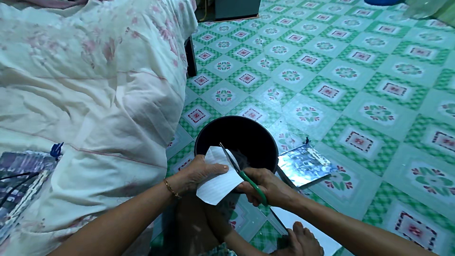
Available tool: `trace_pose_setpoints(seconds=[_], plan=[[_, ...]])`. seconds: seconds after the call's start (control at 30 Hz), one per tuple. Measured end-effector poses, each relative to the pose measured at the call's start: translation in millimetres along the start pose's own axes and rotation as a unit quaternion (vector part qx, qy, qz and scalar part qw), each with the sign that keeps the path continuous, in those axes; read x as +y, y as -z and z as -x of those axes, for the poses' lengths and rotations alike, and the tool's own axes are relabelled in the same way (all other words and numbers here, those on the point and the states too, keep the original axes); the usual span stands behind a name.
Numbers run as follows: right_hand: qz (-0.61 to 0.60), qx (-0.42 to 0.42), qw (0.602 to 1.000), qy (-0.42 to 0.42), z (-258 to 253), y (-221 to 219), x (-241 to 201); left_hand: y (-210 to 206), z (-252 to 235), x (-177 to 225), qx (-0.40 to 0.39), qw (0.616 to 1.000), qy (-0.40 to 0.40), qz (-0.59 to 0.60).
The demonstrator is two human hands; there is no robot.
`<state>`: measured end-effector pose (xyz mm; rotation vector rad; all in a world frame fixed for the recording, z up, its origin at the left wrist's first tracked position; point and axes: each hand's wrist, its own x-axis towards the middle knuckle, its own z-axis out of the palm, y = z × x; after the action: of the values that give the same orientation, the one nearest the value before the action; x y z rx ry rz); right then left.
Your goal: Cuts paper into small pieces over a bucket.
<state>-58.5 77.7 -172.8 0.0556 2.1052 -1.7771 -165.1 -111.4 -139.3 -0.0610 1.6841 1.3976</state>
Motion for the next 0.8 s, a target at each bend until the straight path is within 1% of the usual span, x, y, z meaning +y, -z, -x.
trace_pose_setpoints(seconds=[0.1, 0.17, 0.33, 0.43, 0.5, 0.57, 0.67, 0.8], plan=[[-0.043, 0.026, 0.999, -0.001, 1, 3, -1, 3, -1, 4, 0.006, 1.0, 0.004, -0.007], [-0.04, 0.026, 0.999, -0.007, 2, 7, -2, 6, -2, 6, 0.018, 1.0, -0.009, -0.01], [0.073, -0.032, 0.996, -0.046, 7, 23, -2, 21, -12, 10, 0.113, 0.989, -0.098, -0.003], [0.104, -0.057, 0.99, -0.07, 9, 25, 2, 26, -16, 12, 0.145, 0.982, -0.123, 0.024], [0.117, -0.067, 0.988, -0.072, 9, 23, 1, 24, -14, 13, 0.163, 0.977, -0.135, 0.024], [0.126, -0.068, 0.987, -0.068, 8, 21, -1, 23, -16, 9, 0.167, 0.974, -0.152, 0.014], [0.132, -0.055, 0.989, -0.047, 5, 17, -3, 21, -16, 3, 0.143, 0.975, -0.171, -0.004], [0.125, -0.037, 0.991, -0.027, 3, 14, -2, 18, -14, 4, 0.128, 0.978, -0.167, -0.002]])
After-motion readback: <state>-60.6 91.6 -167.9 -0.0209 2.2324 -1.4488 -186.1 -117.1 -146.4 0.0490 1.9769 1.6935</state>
